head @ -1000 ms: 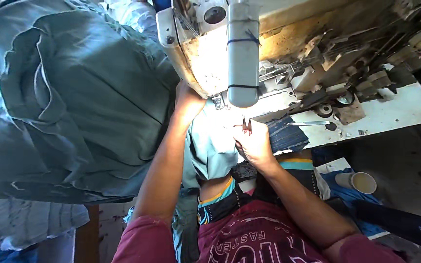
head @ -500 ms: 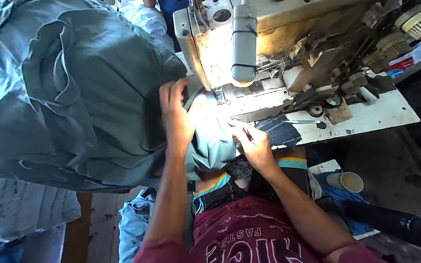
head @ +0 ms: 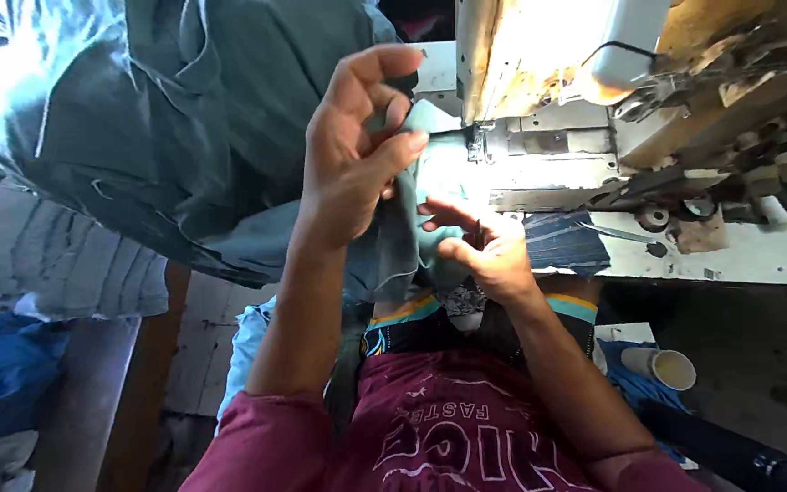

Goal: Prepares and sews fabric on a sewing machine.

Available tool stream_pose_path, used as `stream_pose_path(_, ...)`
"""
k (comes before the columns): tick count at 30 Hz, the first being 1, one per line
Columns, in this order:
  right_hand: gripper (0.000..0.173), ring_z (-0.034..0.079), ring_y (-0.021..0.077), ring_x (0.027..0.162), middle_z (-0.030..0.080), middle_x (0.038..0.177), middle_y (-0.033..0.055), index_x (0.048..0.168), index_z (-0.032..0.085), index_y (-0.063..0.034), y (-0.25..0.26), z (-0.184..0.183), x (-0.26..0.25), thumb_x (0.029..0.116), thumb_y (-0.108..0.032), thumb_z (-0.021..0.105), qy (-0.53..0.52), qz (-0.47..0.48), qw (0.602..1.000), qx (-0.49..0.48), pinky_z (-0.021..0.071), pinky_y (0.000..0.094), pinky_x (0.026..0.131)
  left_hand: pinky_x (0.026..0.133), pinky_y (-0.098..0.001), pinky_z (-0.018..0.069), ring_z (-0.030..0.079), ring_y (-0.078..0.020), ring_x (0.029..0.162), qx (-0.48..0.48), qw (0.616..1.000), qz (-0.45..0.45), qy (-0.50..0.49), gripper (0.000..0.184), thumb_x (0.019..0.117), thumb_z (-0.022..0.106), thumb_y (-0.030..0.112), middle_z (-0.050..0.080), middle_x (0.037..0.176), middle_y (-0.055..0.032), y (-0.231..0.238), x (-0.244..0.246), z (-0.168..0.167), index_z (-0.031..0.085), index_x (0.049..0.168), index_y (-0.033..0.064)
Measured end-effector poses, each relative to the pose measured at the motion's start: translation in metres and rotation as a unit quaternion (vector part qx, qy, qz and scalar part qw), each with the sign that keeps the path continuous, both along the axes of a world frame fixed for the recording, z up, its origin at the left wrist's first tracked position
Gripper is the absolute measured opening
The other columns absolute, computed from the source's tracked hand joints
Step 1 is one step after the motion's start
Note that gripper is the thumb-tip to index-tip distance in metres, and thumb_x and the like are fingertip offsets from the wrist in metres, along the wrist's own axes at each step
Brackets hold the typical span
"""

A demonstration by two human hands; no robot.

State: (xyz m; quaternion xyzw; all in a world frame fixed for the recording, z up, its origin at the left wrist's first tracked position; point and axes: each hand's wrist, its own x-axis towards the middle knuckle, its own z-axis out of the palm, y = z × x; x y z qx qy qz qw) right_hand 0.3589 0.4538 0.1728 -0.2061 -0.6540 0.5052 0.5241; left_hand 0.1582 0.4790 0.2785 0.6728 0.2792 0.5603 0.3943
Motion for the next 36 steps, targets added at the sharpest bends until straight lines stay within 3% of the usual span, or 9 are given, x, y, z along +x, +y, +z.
stream_pose_path(4,0.054,0.072,0.0141,0.093,0.074,0.109,0.0075,0.125,0.068,-0.0024,-0.003,-0.011,-0.009,0.0757,-0.004,0.088,-0.020,0.109,0.990,-0.090,0.0628,0.0317,0.079,0.050,-0.0207,0.0491,0.059,-0.0117,0.071,0.021,0.997,-0.056,-0.056,0.040,0.0950,0.063,-0.004,0.059,0.102,-0.0066,0.013,0.019,0.022,0.047,0.132,-0.0038)
stream_pose_path(6,0.036,0.072,0.0137,0.083,0.075,0.095,0.0076,0.109,0.072,-0.0017,-0.006,-0.038,-0.007,0.0763,-0.005,0.088,-0.036,0.163,0.974,-0.155,0.0629,0.0335,0.077,0.051,-0.0208,0.0511,0.060,-0.0102,0.070,0.021,0.996,-0.041,-0.077,0.015,0.0964,0.063,-0.002,0.062,0.098,-0.0059,0.016,0.020,0.029,0.053,0.107,0.0027)
stream_pose_path(10,0.024,0.071,0.0092,0.089,0.076,0.095,0.0030,0.101,0.075,-0.0029,-0.025,-0.066,0.021,0.0818,-0.013,0.086,-0.042,0.177,0.969,-0.170,0.0613,0.0323,0.084,0.057,-0.0227,0.0569,0.065,-0.0092,0.068,0.031,0.997,0.042,-0.052,0.008,0.0971,0.065,0.003,0.068,0.090,-0.0012,0.017,-0.004,0.041,0.058,0.098,0.0077)
stream_pose_path(14,0.023,0.067,-0.0022,0.090,0.073,0.093,-0.0113,0.098,0.074,-0.0189,-0.030,-0.052,0.069,0.0844,-0.034,0.085,0.038,0.238,0.970,-0.030,0.0580,0.0219,0.080,0.076,-0.0257,0.0599,0.068,-0.0082,0.091,0.102,0.983,0.116,0.102,0.024,0.0948,0.067,0.004,0.068,0.109,0.0037,0.017,-0.053,0.029,0.062,0.118,0.0069)
stream_pose_path(16,0.021,0.067,-0.0030,0.093,0.073,0.098,-0.0130,0.104,0.074,-0.0215,-0.025,-0.041,0.080,0.0879,-0.033,0.082,0.055,0.242,0.968,-0.027,0.0580,0.0204,0.082,0.062,-0.0174,0.0534,0.062,-0.0016,0.077,0.109,0.941,0.190,0.258,0.024,0.0942,0.066,0.007,0.067,0.110,0.0018,0.016,-0.070,0.019,0.066,0.118,0.0085)
stream_pose_path(19,0.011,0.071,0.0095,0.078,0.074,0.085,0.0014,0.096,0.073,-0.0080,-0.017,-0.032,0.063,0.0865,-0.009,0.078,0.023,0.103,0.975,-0.196,0.0616,0.0314,0.072,0.075,-0.0422,0.0503,0.058,-0.0253,0.093,0.070,0.840,0.273,0.463,0.028,0.0926,0.058,0.005,0.055,0.132,-0.0166,0.016,-0.066,0.005,0.070,0.117,0.0108)
stream_pose_path(24,0.010,0.070,0.0176,0.076,0.071,0.085,0.0103,0.102,0.067,-0.0004,0.000,-0.024,0.035,0.0953,-0.008,0.071,-0.047,0.050,0.977,-0.201,0.0623,0.0375,0.072,0.098,-0.0344,0.0559,0.065,-0.0148,0.112,0.128,0.941,0.001,0.313,0.016,0.0989,0.066,0.018,0.068,0.119,-0.0060,0.019,-0.003,-0.025,0.075,0.106,0.0068)
stream_pose_path(29,0.008,0.066,0.0130,0.067,0.069,0.078,0.0064,0.094,0.070,-0.0028,0.010,0.001,0.044,0.0951,-0.010,0.072,-0.128,0.036,0.985,-0.108,0.0578,0.0298,0.062,0.057,-0.0240,0.0464,0.057,-0.0030,0.062,-0.005,0.877,-0.217,0.428,0.024,0.0924,0.074,0.037,0.062,0.068,0.0071,0.038,0.004,-0.040,0.070,0.082,0.0157)
stream_pose_path(36,0.021,0.061,0.0147,0.068,0.064,0.082,0.0082,0.109,0.063,-0.0021,0.009,-0.005,0.053,0.0894,0.005,0.066,-0.064,0.006,0.995,-0.082,0.0545,0.0298,0.060,0.063,-0.0225,0.0544,0.063,-0.0038,0.072,-0.034,0.889,-0.118,0.441,0.008,0.0918,0.073,0.013,0.066,0.085,0.0051,0.010,-0.027,-0.020,0.065,0.096,0.0139)
